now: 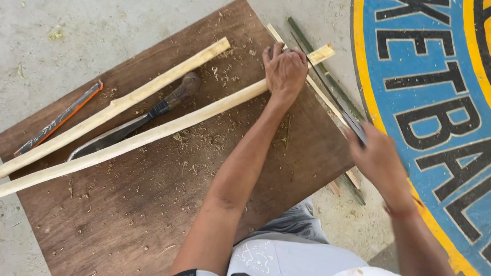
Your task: Shaving and shaping bamboo poles using a machete and a utility knife on a wooden workbench.
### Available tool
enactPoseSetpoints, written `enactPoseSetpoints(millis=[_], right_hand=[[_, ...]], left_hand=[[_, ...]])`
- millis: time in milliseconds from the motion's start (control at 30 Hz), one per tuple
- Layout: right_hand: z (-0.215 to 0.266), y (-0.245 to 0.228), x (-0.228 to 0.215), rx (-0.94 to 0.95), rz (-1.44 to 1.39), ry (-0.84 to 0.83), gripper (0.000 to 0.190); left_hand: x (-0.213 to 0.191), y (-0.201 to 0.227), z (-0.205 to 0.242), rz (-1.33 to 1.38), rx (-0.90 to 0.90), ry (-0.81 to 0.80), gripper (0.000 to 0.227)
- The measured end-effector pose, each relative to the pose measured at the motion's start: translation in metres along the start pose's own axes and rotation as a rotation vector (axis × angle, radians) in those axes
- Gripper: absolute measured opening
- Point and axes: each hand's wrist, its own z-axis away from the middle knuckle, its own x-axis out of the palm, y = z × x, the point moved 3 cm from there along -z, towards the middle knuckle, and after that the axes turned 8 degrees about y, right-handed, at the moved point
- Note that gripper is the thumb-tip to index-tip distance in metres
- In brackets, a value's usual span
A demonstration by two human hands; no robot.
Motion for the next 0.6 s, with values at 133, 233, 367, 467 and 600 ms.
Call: enactPoseSetpoints(millis=[133, 233, 367, 467, 600], right_hand=[[-0.087, -0.006, 0.066, -0.194, -0.069, 0.125, 0.035], [-0.074, -0.012, 0.056, -0.207, -0.075, 0.148, 0.035], [0.006, -0.006, -0.01, -0.057, -0.025, 0.066, 0.034], [0.034, 0.001, -0.031, -0.025, -0.007, 0.046, 0.032], [-0.006, -0.009, 0.004, -0.024, -0.023, 0.053, 0.035]], left_hand=[[-0.002, -0.001, 0.004, 0.023, 0.07, 0.176, 0.06], [-0.013, 0.003, -0.006, -0.001, 0.019, 0.059, 0.06], [-0.007, -0.001, -0.004, -0.034, -0.001, -0.017, 0.058], [-0.006, -0.002, -0.006, -0.058, 0.021, -0.017, 0.058], [0.002, -0.002, 0.002, 0.001, 0.011, 0.042, 0.059]])
